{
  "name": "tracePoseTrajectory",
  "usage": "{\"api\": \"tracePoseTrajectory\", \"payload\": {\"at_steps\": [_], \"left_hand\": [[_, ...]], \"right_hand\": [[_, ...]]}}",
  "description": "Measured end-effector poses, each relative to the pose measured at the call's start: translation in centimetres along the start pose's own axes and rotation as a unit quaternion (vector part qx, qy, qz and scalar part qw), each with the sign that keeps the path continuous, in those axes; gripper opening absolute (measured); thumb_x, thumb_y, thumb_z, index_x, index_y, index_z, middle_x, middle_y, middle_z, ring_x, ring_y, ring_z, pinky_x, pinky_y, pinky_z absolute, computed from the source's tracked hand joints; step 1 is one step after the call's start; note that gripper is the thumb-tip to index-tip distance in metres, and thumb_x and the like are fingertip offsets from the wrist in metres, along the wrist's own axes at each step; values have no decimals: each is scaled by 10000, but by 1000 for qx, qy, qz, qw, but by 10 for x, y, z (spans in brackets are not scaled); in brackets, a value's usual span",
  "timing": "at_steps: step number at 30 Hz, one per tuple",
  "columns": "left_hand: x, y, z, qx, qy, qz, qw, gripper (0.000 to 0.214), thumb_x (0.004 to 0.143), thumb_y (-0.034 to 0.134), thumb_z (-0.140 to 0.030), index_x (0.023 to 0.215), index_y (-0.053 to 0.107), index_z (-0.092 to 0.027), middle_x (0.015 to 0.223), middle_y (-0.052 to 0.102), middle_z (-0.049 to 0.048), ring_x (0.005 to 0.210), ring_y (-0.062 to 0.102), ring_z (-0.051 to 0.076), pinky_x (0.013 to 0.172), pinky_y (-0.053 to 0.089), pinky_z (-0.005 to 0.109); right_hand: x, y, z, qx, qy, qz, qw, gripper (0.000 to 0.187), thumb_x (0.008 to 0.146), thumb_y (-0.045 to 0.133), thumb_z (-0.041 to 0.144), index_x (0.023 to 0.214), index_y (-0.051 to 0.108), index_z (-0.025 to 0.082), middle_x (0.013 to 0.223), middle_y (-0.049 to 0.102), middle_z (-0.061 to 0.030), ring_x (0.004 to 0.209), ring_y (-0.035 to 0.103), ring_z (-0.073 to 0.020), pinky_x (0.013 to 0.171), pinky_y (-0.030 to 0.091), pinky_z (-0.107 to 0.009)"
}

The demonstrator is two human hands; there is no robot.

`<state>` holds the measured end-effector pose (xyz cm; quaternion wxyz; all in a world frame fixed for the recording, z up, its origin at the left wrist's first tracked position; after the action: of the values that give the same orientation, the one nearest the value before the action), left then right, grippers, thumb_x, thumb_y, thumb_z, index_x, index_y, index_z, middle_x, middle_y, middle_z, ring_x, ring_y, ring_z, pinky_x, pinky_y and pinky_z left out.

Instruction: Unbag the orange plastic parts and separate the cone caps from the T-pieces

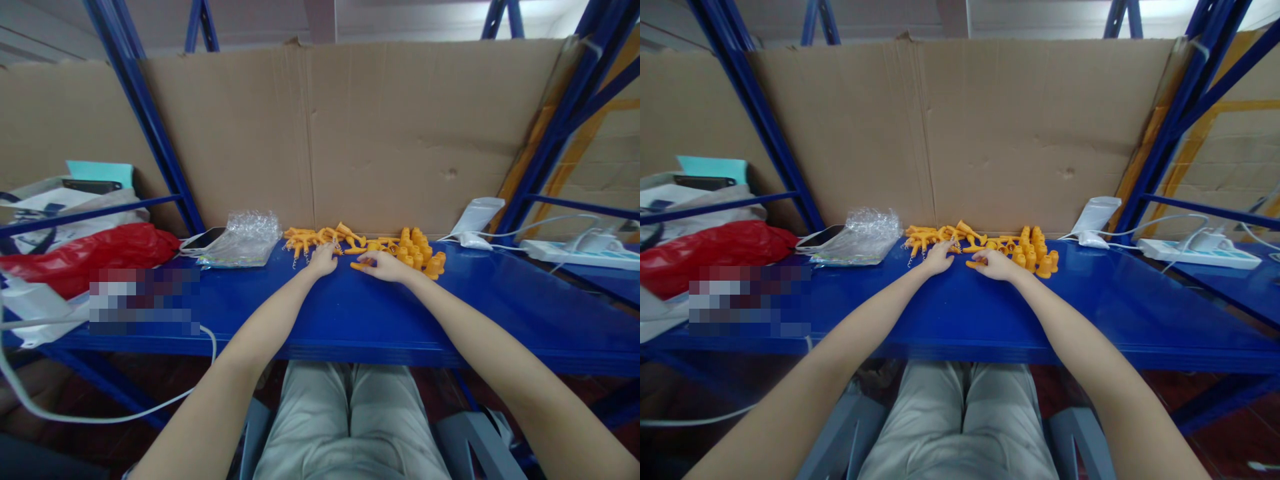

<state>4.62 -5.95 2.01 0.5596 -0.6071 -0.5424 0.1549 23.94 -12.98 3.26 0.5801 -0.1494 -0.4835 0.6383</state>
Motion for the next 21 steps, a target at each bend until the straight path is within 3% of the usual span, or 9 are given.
{"api": "tracePoseTrajectory", "payload": {"at_steps": [5, 8, 11, 14, 18, 21], "left_hand": [[-9, -8, -9, 17, 6, -1, 1000, 631, 806, 544, -96, 1423, 478, -209, 1347, 602, 144, 1278, 524, 318, 1078, 400, 480], [-13, -16, -18, 34, -12, -30, 999, 595, 806, 543, -98, 1391, 502, -201, 1336, 602, 158, 1256, 534, 333, 1051, 405, 500], [-16, -24, -28, 21, 18, -65, 997, 436, 841, 550, -161, 1274, 595, -181, 1287, 632, 152, 1221, 556, 316, 1034, 414, 469], [-19, -27, -38, -11, 85, -42, 995, 258, 846, 607, -311, 1048, 699, -180, 1106, 710, 118, 1103, 621, 289, 981, 450, 404], [-24, -21, -48, -32, 129, 45, 990, 226, 744, 707, -421, 783, 709, -199, 824, 721, 73, 889, 680, 271, 850, 495, 334], [-25, -16, -51, -40, 126, 72, 989, 183, 703, 711, -333, 835, 691, -209, 820, 719, 50, 846, 680, 251, 792, 502, 302]], "right_hand": [[3, 4, 3, 213, 26, 39, 976, 279, 741, 644, 72, 996, 698, 171, 911, 758, -55, 836, 701, -153, 840, 568, -328], [5, 4, 3, 265, 32, 47, 963, 271, 760, 620, 61, 1001, 684, 166, 867, 753, -45, 833, 709, -145, 859, 565, -334], [6, -2, 0, 167, 20, -23, 986, 304, 770, 567, 27, 1005, 697, 170, 941, 756, -64, 892, 711, -165, 900, 552, -363], [6, -10, -4, 7, -2, -77, 997, 371, 772, 521, 6, 1040, 715, 172, 1091, 739, -99, 1049, 683, -213, 982, 508, -405], [3, -13, -5, -110, -19, -50, 992, 428, 777, 507, 9, 1137, 702, 135, 1228, 686, -149, 1177, 627, -250, 1034, 470, -406], [1, -10, -4, -143, -32, -14, 989, 447, 776, 531, 24, 1187, 683, 113, 1259, 668, -165, 1207, 606, -260, 1056, 451, -403]]}}
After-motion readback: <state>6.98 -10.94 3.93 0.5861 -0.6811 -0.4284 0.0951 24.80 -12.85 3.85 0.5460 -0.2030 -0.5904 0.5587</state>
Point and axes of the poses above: each hand's wrist, its own x-axis towards the middle knuckle, its own y-axis out of the palm, z = x × y, the point moved 1 cm from there along x, towards the middle knuckle
